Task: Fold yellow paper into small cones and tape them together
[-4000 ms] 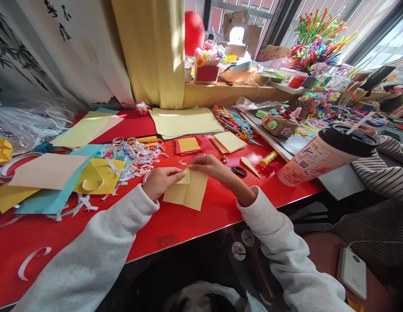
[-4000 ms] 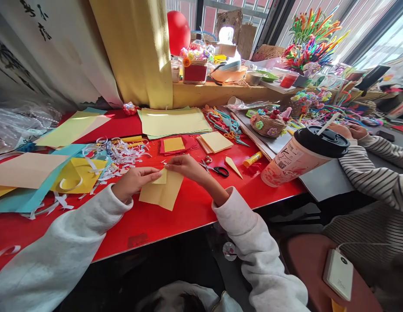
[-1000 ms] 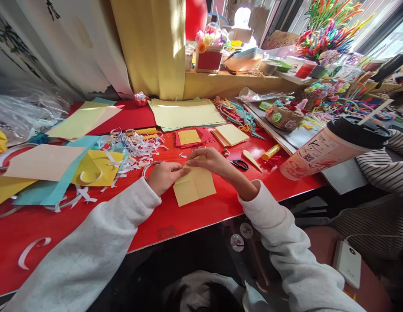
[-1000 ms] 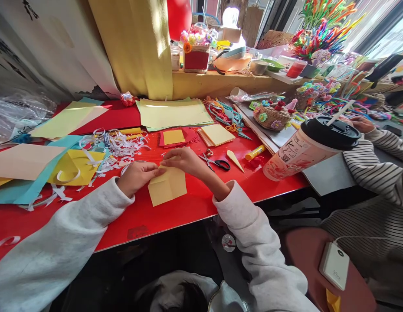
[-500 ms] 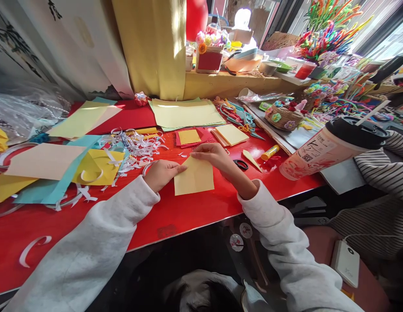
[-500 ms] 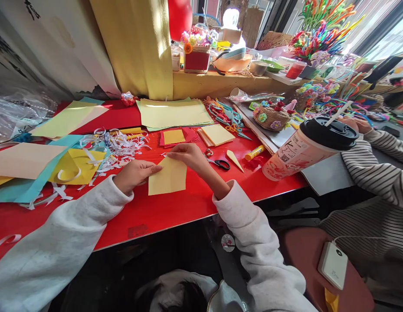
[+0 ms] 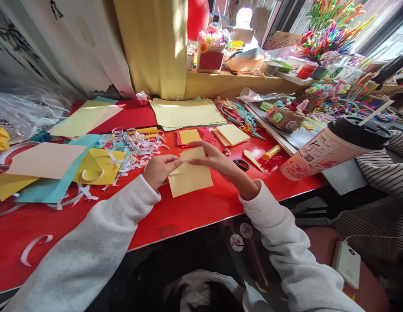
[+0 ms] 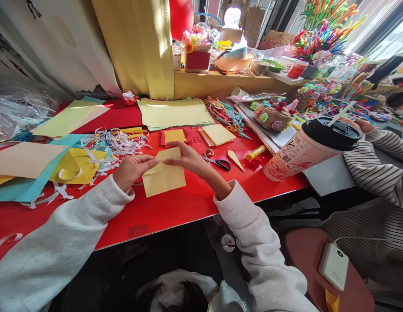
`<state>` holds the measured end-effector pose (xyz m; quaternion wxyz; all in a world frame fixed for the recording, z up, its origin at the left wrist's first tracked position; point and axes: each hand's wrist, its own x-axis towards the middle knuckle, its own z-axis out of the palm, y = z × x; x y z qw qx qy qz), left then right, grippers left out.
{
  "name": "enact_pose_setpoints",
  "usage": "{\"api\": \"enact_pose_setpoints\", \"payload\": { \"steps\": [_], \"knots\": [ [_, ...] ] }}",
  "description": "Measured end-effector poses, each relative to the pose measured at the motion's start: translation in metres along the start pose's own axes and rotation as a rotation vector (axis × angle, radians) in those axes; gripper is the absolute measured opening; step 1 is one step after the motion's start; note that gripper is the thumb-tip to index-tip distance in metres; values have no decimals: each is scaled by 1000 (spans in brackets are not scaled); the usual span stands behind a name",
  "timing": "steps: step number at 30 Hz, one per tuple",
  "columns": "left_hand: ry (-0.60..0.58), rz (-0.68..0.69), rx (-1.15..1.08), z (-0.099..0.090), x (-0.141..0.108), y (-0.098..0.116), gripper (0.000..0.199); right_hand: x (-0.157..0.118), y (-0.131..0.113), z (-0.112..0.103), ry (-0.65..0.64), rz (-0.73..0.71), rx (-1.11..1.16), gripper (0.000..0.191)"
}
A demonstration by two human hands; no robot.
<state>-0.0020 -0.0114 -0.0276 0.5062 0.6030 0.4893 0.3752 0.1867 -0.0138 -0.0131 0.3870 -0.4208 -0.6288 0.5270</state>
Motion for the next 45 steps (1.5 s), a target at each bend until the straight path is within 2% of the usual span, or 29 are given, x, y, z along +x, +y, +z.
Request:
{"api": "enact_pose_setpoints", "payload": {
  "steps": [3,6,11,18,22,26,30,36,40,45],
  "knots": [
    [142,39,-63,-2,1,0,37,-2,-2,-1,-55,12,86,50],
    [217,47,-125,-2,1,1,40,-2,-2,1,-54,-74,65,48],
    [180,56,-190,-2,-1,4,43,0,2,6,60,-175,-13,48],
    [230,10,-138,1,-6,13,38,-2,4,7,199,-226,-300,38],
    [237,-12,-175,2,-7,15,33,-5,1,6,151,-385,-479,34],
    [200,3,-157,-1,-4,10,34,-7,-3,6,58,-485,-458,31],
    [171,67,-13,-6,-1,5,34,-7,-6,10,-34,-325,-310,27],
    [88,83,119,-7,1,1,37,2,3,13,44,-189,-112,24],
    [41,87,130,-6,2,0,40,3,4,11,-29,-24,15,45],
    [47,112,215,-3,-1,2,39,2,5,8,-190,34,44,27]
  ]
}}
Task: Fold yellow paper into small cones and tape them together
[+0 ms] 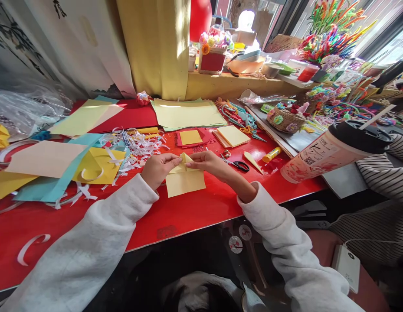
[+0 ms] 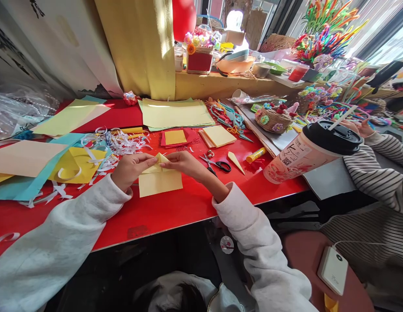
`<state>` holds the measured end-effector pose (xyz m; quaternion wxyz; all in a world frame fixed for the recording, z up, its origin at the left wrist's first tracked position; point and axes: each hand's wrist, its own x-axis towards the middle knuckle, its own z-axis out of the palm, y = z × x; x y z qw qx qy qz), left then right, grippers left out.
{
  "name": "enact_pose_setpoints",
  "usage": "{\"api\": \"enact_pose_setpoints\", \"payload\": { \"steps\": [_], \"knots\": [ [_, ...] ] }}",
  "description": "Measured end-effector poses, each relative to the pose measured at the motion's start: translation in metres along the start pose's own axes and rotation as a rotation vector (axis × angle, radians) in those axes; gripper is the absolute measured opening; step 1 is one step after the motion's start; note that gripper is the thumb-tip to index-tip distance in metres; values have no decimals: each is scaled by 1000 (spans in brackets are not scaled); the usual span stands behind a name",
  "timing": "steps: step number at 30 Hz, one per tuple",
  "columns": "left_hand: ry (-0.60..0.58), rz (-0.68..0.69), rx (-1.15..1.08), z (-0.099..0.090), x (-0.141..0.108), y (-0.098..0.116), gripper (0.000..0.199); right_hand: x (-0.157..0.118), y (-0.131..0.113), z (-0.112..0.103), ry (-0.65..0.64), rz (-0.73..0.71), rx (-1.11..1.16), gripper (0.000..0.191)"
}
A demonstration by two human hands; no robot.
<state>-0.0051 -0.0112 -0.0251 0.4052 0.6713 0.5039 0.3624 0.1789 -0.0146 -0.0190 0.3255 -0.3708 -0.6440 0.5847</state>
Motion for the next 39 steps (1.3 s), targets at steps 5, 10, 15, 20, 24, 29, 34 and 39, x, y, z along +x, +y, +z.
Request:
{"api": "enact_pose_setpoints", "payload": {
  "steps": [5,10,15,20,24,29,34,39],
  "knots": [
    [-35,9,32,2,-2,3,38,1,2,-1,2,70,53,27],
    [-21,45,94,1,-2,4,38,0,1,-1,0,103,88,31],
    [-21,63,128,1,-2,4,37,0,1,-2,-23,122,102,29],
    [-14,69,175,1,-2,4,38,-1,1,-6,-65,124,120,28],
    [1,79,168,1,-1,3,37,-2,0,-7,-51,138,57,29],
    [-10,86,203,2,-2,3,35,-1,2,-5,-36,179,33,27],
    [-11,87,232,3,-2,4,32,-1,3,-4,-19,207,28,26],
    [-22,83,214,3,-3,4,31,0,3,-4,-8,218,17,27]
  ]
}}
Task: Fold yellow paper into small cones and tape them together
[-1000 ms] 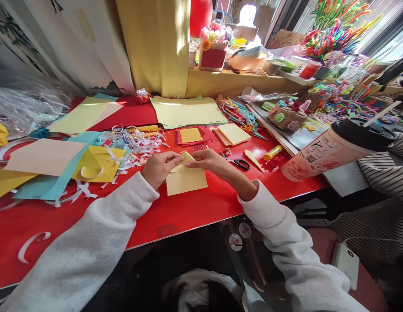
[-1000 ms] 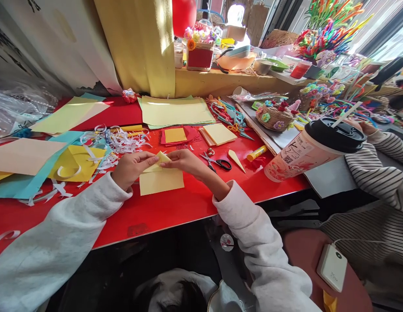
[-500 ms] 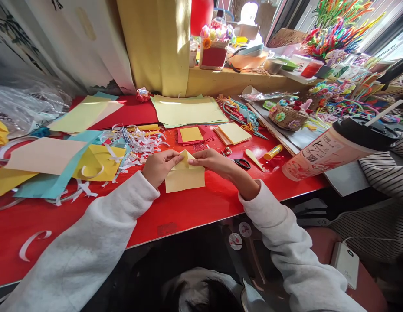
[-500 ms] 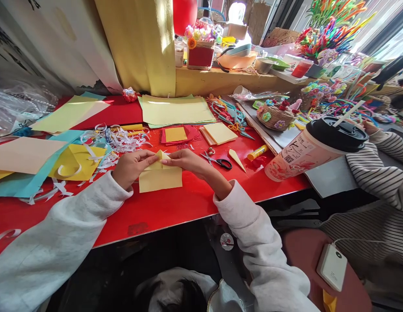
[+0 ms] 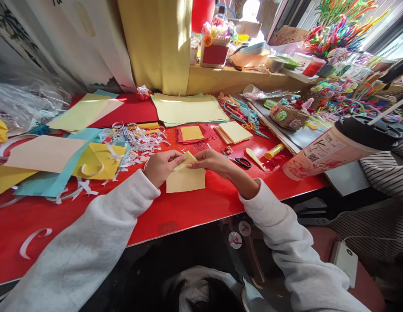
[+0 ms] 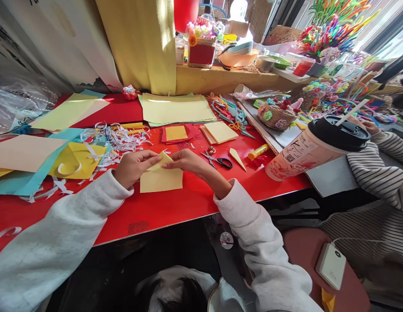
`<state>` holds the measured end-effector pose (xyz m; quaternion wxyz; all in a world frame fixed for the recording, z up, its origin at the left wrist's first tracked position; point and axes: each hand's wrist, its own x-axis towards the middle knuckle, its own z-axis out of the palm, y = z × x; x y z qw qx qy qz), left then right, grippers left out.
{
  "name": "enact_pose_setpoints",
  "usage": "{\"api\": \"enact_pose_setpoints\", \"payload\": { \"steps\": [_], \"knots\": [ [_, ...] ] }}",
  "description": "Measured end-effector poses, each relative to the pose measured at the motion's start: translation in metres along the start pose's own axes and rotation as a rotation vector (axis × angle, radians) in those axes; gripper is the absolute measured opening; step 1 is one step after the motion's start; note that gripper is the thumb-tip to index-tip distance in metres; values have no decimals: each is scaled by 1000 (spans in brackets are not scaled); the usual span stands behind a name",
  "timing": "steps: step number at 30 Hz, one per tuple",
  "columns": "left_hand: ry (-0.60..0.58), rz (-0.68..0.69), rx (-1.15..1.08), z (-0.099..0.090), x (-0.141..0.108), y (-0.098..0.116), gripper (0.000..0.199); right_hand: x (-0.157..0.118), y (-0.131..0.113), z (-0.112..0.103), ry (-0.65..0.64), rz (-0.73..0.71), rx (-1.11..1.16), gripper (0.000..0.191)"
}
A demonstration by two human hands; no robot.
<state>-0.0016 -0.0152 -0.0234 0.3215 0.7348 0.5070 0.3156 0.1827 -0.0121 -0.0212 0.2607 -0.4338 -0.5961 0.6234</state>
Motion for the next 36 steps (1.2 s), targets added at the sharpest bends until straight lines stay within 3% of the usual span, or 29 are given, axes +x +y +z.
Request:
{"api": "enact_pose_setpoints", "payload": {
  "steps": [6,11,19,25,31,36],
  "knots": [
    [-16,39,-85,0,-1,1,36,0,2,3,25,-110,-166,34],
    [32,42,3,1,0,1,32,1,3,8,-32,-173,-324,46],
    [33,116,59,1,1,0,31,-1,3,10,-93,-208,-249,42],
    [16,81,86,1,0,-1,31,0,3,7,-137,-207,-266,41],
    [58,105,18,-4,3,-2,29,-4,-4,6,-194,-245,-251,29],
    [136,75,-33,-11,9,-7,29,-8,-8,2,-194,-131,-237,29]
  ]
}}
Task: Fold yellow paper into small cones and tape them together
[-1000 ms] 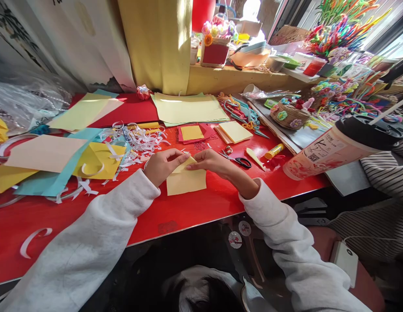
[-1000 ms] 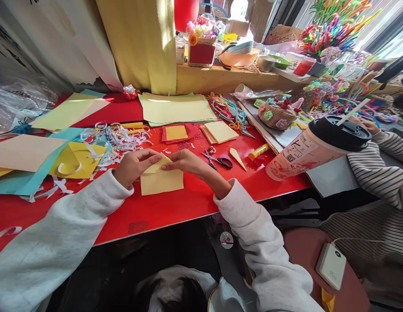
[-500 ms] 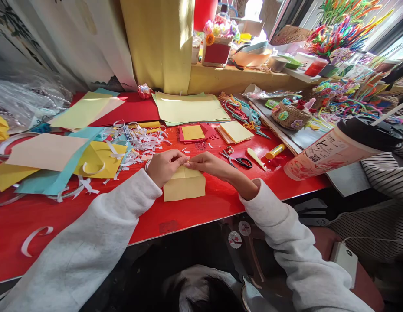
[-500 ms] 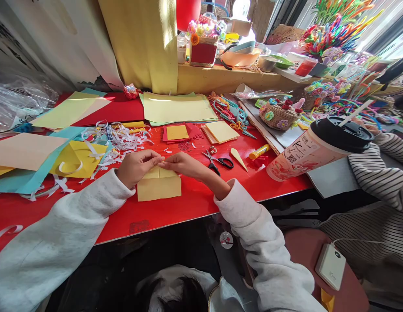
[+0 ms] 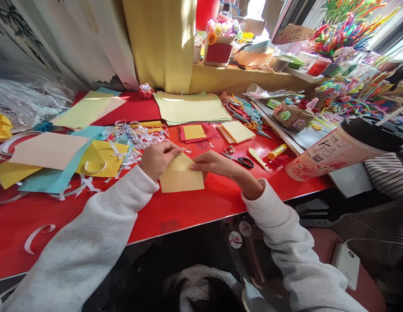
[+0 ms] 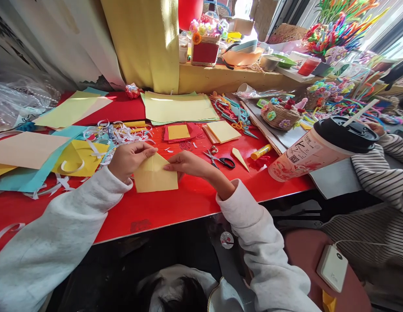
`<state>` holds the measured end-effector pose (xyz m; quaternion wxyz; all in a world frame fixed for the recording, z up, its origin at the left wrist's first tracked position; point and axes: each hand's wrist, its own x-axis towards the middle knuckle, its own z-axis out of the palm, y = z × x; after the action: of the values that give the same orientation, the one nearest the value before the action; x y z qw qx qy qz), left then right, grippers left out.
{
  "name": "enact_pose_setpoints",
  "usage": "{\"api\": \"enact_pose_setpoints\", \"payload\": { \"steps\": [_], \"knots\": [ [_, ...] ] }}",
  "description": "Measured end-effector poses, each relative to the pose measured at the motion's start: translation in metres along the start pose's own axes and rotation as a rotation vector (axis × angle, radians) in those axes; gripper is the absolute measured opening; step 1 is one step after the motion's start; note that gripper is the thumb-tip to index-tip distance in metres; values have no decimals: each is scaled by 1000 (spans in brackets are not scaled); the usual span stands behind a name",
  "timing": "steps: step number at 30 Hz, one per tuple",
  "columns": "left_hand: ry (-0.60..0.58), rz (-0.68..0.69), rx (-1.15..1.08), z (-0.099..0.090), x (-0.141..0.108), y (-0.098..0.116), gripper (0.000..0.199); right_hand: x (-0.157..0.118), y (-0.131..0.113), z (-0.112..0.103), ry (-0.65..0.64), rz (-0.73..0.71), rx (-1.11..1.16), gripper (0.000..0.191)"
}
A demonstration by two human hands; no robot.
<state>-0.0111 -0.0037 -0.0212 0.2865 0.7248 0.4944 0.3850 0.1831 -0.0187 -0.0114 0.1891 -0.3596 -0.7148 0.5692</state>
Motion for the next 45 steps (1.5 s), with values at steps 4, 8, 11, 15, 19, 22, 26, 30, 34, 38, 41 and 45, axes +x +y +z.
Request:
{"api": "enact_pose_setpoints", "payload": {
  "steps": [4,8,11,15,19,22,26,30,34,38,41,45],
  "knots": [
    [29,5,4,-4,3,-3,31,-1,-1,0,32,60,-78,38],
    [-51,28,11,-2,2,-1,31,6,-1,8,70,-47,-131,35],
    [-150,18,14,2,-1,3,29,12,3,12,195,-127,-210,40],
    [-189,-19,-119,1,-1,6,32,14,8,10,252,-114,-146,40],
    [-161,-183,-312,-4,2,5,47,14,9,7,448,-87,99,34],
    [-59,-266,-406,-5,3,3,41,15,10,9,532,-117,237,29],
    [8,-277,-497,-4,3,2,31,17,9,11,498,-123,336,20],
    [-48,-355,-607,-7,1,9,43,18,9,10,471,-127,437,16],
    [-98,-406,-734,-11,0,13,51,18,10,9,469,-105,560,13],
    [-77,-401,-746,-11,-2,14,46,18,10,9,453,-137,548,15],
    [-39,-391,-638,-10,-3,14,39,18,11,10,463,-131,482,24],
    [-68,-385,-579,-13,-3,18,33,19,14,9,449,-112,463,20]
  ]
}}
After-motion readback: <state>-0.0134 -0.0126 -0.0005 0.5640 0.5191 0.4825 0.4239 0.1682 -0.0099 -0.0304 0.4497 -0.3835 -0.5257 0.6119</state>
